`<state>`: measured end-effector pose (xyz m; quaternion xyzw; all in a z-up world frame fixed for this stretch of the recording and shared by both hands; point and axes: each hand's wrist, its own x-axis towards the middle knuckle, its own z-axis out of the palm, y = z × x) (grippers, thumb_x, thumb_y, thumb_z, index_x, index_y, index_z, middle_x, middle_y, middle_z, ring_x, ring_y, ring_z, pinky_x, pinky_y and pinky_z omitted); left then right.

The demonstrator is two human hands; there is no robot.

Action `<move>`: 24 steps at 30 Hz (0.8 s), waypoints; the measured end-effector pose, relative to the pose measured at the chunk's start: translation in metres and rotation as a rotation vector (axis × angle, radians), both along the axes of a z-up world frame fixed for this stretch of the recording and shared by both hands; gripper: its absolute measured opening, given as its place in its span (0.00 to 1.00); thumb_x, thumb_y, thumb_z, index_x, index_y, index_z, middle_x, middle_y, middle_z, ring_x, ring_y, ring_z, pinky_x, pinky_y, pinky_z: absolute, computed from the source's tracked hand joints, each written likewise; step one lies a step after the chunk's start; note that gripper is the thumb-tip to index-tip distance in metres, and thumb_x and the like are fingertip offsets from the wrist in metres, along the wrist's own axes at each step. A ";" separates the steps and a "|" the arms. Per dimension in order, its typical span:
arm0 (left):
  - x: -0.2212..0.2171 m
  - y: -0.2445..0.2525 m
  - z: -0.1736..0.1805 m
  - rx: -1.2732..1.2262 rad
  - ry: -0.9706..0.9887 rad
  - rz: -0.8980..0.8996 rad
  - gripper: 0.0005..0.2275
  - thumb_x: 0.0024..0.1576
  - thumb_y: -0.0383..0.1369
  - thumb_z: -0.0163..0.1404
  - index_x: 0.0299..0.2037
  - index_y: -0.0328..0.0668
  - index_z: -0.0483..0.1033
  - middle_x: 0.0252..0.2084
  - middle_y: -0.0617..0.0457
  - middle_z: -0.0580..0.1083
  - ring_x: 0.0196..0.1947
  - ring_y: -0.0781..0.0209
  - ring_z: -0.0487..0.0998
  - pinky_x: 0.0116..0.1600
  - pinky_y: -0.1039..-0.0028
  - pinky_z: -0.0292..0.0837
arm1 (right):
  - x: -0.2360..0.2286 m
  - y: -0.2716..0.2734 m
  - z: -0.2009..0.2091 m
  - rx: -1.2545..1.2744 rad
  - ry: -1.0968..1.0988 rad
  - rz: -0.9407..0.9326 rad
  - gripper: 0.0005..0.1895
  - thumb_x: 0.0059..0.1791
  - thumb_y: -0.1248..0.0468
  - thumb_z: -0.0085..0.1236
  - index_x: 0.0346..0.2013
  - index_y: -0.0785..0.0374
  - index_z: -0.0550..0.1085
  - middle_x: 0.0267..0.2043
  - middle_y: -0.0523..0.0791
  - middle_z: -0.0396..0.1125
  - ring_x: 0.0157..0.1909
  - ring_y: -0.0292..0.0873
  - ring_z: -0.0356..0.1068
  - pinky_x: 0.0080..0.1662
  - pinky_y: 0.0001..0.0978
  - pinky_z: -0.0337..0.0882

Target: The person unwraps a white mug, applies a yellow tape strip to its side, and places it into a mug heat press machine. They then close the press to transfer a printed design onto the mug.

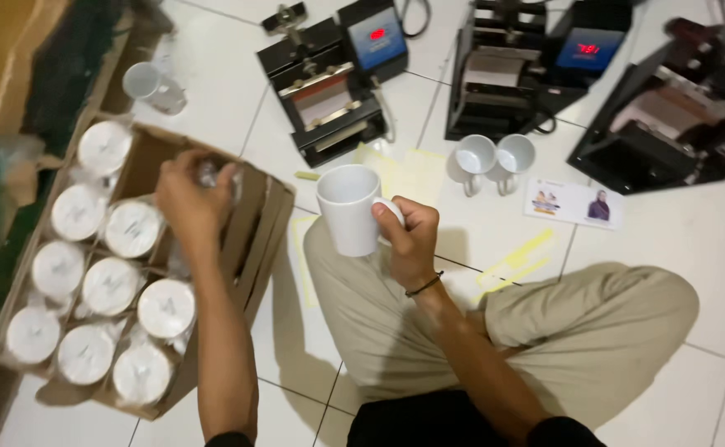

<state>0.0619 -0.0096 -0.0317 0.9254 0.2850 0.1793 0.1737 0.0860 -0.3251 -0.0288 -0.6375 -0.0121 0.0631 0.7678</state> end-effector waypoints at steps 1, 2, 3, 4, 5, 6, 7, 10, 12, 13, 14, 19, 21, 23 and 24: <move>-0.001 -0.012 0.010 -0.002 -0.001 -0.018 0.17 0.51 0.38 0.70 0.47 0.47 0.81 0.40 0.46 0.73 0.43 0.38 0.77 0.50 0.48 0.67 | 0.000 -0.007 0.002 -0.002 -0.001 -0.018 0.22 0.48 0.61 0.62 0.13 0.57 0.63 0.11 0.35 0.50 0.20 0.27 0.45 0.26 0.19 0.47; -0.003 -0.024 0.021 -0.011 -0.036 0.024 0.18 0.55 0.40 0.67 0.51 0.46 0.79 0.47 0.47 0.71 0.49 0.39 0.75 0.53 0.45 0.63 | 0.000 -0.015 0.005 0.017 -0.017 -0.029 0.22 0.47 0.61 0.62 0.12 0.56 0.63 0.11 0.35 0.50 0.20 0.27 0.44 0.25 0.20 0.47; -0.002 -0.034 0.031 -0.017 -0.080 0.065 0.19 0.58 0.42 0.64 0.56 0.46 0.77 0.55 0.48 0.70 0.56 0.40 0.73 0.56 0.42 0.60 | 0.003 -0.021 0.007 0.039 -0.041 -0.040 0.21 0.47 0.62 0.61 0.12 0.56 0.63 0.10 0.35 0.49 0.20 0.27 0.44 0.25 0.20 0.47; 0.001 -0.052 0.036 -0.018 -0.089 0.048 0.19 0.58 0.42 0.64 0.56 0.46 0.77 0.55 0.48 0.70 0.56 0.40 0.73 0.56 0.42 0.60 | 0.006 -0.031 0.005 0.039 -0.051 -0.057 0.21 0.47 0.62 0.61 0.12 0.56 0.63 0.10 0.35 0.49 0.20 0.27 0.44 0.25 0.20 0.47; 0.003 -0.070 0.040 0.029 -0.337 -0.008 0.17 0.60 0.38 0.64 0.55 0.41 0.76 0.56 0.45 0.68 0.57 0.41 0.72 0.60 0.48 0.63 | 0.008 -0.043 0.002 0.059 -0.062 -0.092 0.21 0.47 0.62 0.61 0.12 0.57 0.63 0.10 0.35 0.48 0.19 0.28 0.43 0.25 0.21 0.46; 0.005 -0.089 0.044 0.074 -0.587 -0.066 0.15 0.61 0.34 0.63 0.53 0.37 0.74 0.57 0.42 0.66 0.59 0.42 0.70 0.63 0.53 0.66 | 0.010 -0.055 -0.001 0.079 -0.074 -0.127 0.22 0.47 0.62 0.61 0.12 0.57 0.63 0.10 0.36 0.48 0.18 0.29 0.43 0.24 0.22 0.46; 0.009 -0.135 0.051 0.069 -0.584 -0.083 0.15 0.61 0.34 0.63 0.53 0.37 0.74 0.57 0.42 0.66 0.59 0.42 0.70 0.63 0.53 0.66 | 0.012 -0.072 -0.008 0.078 -0.071 -0.145 0.22 0.47 0.62 0.61 0.12 0.57 0.63 0.10 0.36 0.48 0.18 0.29 0.43 0.24 0.22 0.46; 0.020 -0.246 0.040 -0.489 -0.686 -0.371 0.19 0.50 0.30 0.65 0.50 0.38 0.74 0.47 0.44 0.75 0.55 0.48 0.76 0.65 0.61 0.65 | 0.010 -0.120 -0.026 0.167 -0.001 -0.216 0.20 0.49 0.60 0.56 0.14 0.50 0.62 0.11 0.33 0.47 0.18 0.26 0.44 0.25 0.17 0.47; 0.039 -0.291 -0.016 -1.138 -0.223 -0.735 0.33 0.51 0.37 0.61 0.64 0.28 0.64 0.58 0.34 0.72 0.61 0.39 0.71 0.59 0.52 0.72 | 0.008 -0.161 -0.038 0.327 0.096 -0.262 0.23 0.51 0.64 0.53 0.14 0.50 0.57 0.13 0.31 0.39 0.18 0.26 0.34 0.25 0.16 0.42; 0.043 -0.310 -0.024 -1.147 -0.221 -0.763 0.33 0.51 0.37 0.61 0.64 0.28 0.64 0.58 0.34 0.72 0.61 0.39 0.71 0.59 0.52 0.72 | 0.004 -0.184 -0.066 0.322 0.081 -0.285 0.23 0.51 0.64 0.53 0.14 0.50 0.57 0.13 0.31 0.39 0.18 0.26 0.34 0.25 0.16 0.42; 0.047 -0.328 -0.032 -1.346 -0.167 -0.892 0.41 0.48 0.41 0.64 0.70 0.36 0.56 0.62 0.38 0.70 0.62 0.47 0.70 0.64 0.57 0.68 | -0.001 -0.206 -0.095 0.244 0.275 -0.363 0.15 0.51 0.58 0.57 0.23 0.58 0.67 0.22 0.40 0.53 0.25 0.35 0.49 0.29 0.24 0.53; 0.065 -0.401 -0.067 -1.287 -0.043 -1.180 0.53 0.39 0.46 0.70 0.74 0.39 0.50 0.66 0.39 0.67 0.69 0.45 0.65 0.73 0.47 0.53 | -0.017 -0.261 -0.099 0.117 0.569 -0.500 0.17 0.52 0.49 0.60 0.29 0.59 0.74 0.23 0.36 0.58 0.25 0.29 0.61 0.29 0.19 0.55; 0.067 -0.421 -0.099 -1.281 0.114 -1.062 0.32 0.39 0.39 0.71 0.55 0.43 0.74 0.50 0.47 0.78 0.54 0.56 0.76 0.65 0.58 0.66 | -0.022 -0.279 -0.113 -0.017 0.445 -0.459 0.13 0.59 0.58 0.49 0.51 0.63 0.61 0.32 0.40 0.56 0.26 0.38 0.58 0.28 0.30 0.60; 0.062 -0.430 -0.117 -1.339 0.202 -0.941 0.28 0.42 0.41 0.70 0.51 0.43 0.74 0.46 0.50 0.77 0.50 0.57 0.77 0.60 0.61 0.68 | -0.031 -0.293 -0.105 -0.069 0.322 -0.331 0.16 0.57 0.56 0.50 0.53 0.64 0.63 0.49 0.45 0.57 0.40 0.41 0.61 0.34 0.31 0.65; 0.060 -0.431 -0.126 -1.386 0.276 -0.834 0.25 0.44 0.44 0.69 0.47 0.44 0.74 0.42 0.52 0.77 0.45 0.58 0.77 0.55 0.63 0.71 | -0.033 -0.297 -0.101 -0.114 0.180 -0.208 0.20 0.54 0.55 0.52 0.54 0.65 0.65 0.65 0.50 0.58 0.54 0.44 0.64 0.41 0.31 0.70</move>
